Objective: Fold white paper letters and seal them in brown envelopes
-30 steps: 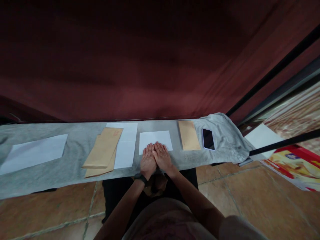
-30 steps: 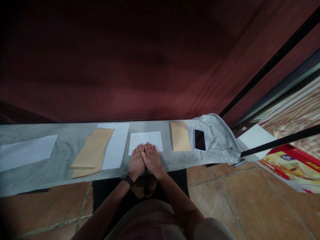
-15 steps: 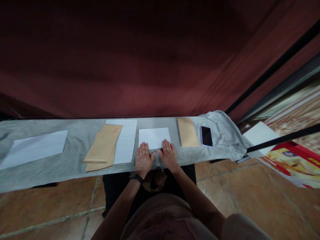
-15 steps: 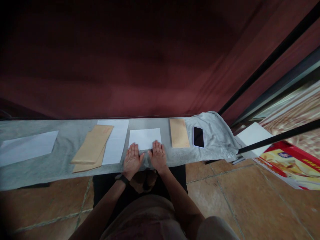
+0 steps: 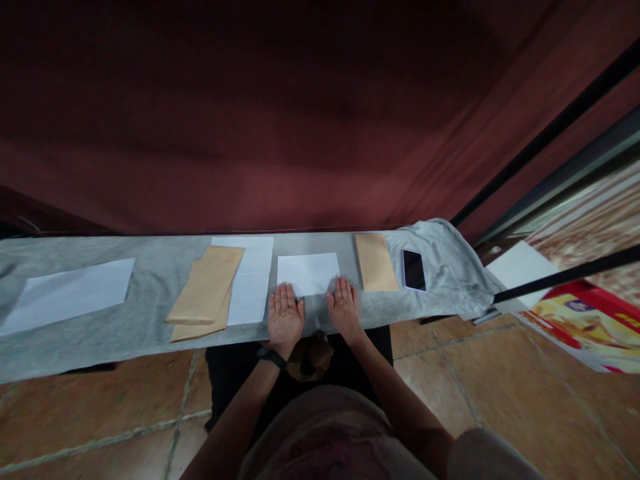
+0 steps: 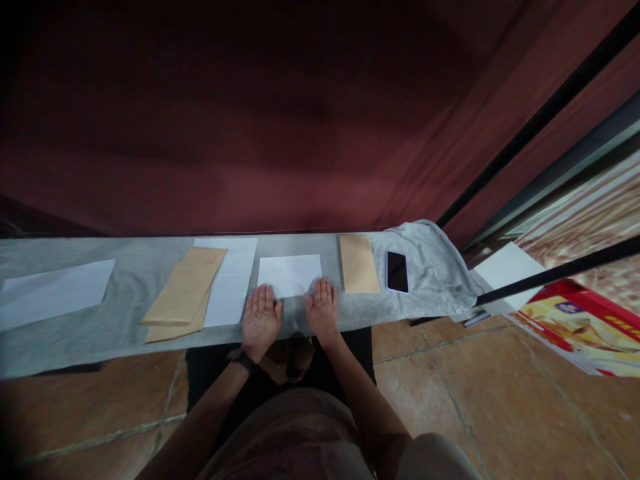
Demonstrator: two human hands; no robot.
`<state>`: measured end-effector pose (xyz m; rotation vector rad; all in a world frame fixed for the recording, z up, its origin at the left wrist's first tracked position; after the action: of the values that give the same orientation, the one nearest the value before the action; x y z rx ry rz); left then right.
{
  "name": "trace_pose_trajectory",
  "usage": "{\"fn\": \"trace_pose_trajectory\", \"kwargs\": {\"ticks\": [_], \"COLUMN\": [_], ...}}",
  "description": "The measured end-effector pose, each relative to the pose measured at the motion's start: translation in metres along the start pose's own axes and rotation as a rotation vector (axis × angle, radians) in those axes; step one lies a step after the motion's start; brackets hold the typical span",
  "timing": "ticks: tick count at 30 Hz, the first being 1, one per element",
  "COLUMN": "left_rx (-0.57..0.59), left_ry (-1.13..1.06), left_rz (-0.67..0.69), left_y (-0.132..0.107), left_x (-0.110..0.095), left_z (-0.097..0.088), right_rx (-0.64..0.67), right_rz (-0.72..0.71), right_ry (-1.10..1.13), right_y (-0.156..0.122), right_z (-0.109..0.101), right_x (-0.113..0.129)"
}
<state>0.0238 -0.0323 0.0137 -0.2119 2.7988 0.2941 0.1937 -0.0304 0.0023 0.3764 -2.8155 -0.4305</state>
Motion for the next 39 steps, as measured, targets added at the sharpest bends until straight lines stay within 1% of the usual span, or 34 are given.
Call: {"fn": "trace_pose_trajectory", "kwargs": {"ticks": [4,5,7,9,11,14,17,22,24,26,30,32,35,39], "left_rx": [0.134,0.168,0.208,0.194,0.148,0.092,0.064,0.023,0.012,0.026,0.127,0.182,0.228,0.188], "left_ry": [0.016,0.021,0.027,0.021,0.007,-0.011,-0.023,-0.036,-0.035,-0.034,-0.036,-0.029,-0.015,-0.014], "left_rz": [0.144,0.159,0.163,0.14,0.108,0.059,0.01,-0.052,-0.058,-0.03,0.081,0.104,0.115,0.089], "left_y": [0.017,0.021,0.029,0.035,0.038,0.041,0.042,0.046,0.05,0.057,0.076,0.085,0.093,0.098], "left_x": [-0.028,-0.031,-0.031,-0.025,-0.017,-0.006,0.001,0.008,0.006,-0.002,-0.026,-0.032,-0.033,-0.026], "left_z": [0.014,0.019,0.026,0.029,0.028,0.026,0.025,0.02,0.018,0.019,0.032,0.04,0.049,0.05], "right_rx": [0.084,0.104,0.131,0.136,0.121,0.074,0.038,0.054,0.064,0.068,0.089,0.119,0.156,0.146], "right_rz": [-0.142,-0.164,-0.182,-0.178,-0.172,-0.136,-0.082,0.0,0.033,0.037,-0.067,-0.119,-0.149,-0.149], "right_ry": [0.118,0.133,0.132,0.104,0.077,0.039,-0.001,-0.048,-0.052,-0.031,0.066,0.1,0.105,0.067], "right_y": [0.029,0.036,0.044,0.048,0.048,0.045,0.042,0.038,0.042,0.052,0.085,0.098,0.106,0.106], "right_z": [0.012,0.015,0.021,0.024,0.026,0.025,0.022,0.018,0.017,0.018,0.026,0.033,0.042,0.047], "right_x": [0.027,0.032,0.036,0.034,0.029,0.018,0.005,-0.013,-0.015,-0.011,0.01,0.019,0.022,0.014]}}
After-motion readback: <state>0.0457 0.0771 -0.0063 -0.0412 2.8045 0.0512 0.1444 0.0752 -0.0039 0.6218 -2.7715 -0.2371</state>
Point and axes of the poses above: each hand's wrist, its own y-axis towards the middle knuckle, its own z-axis out of the palm, x = y × z, the point moved 6 cm from there along y, towards the middle knuckle, and after that the axes turned 14 degrees about -z, right-handed, at the moved point
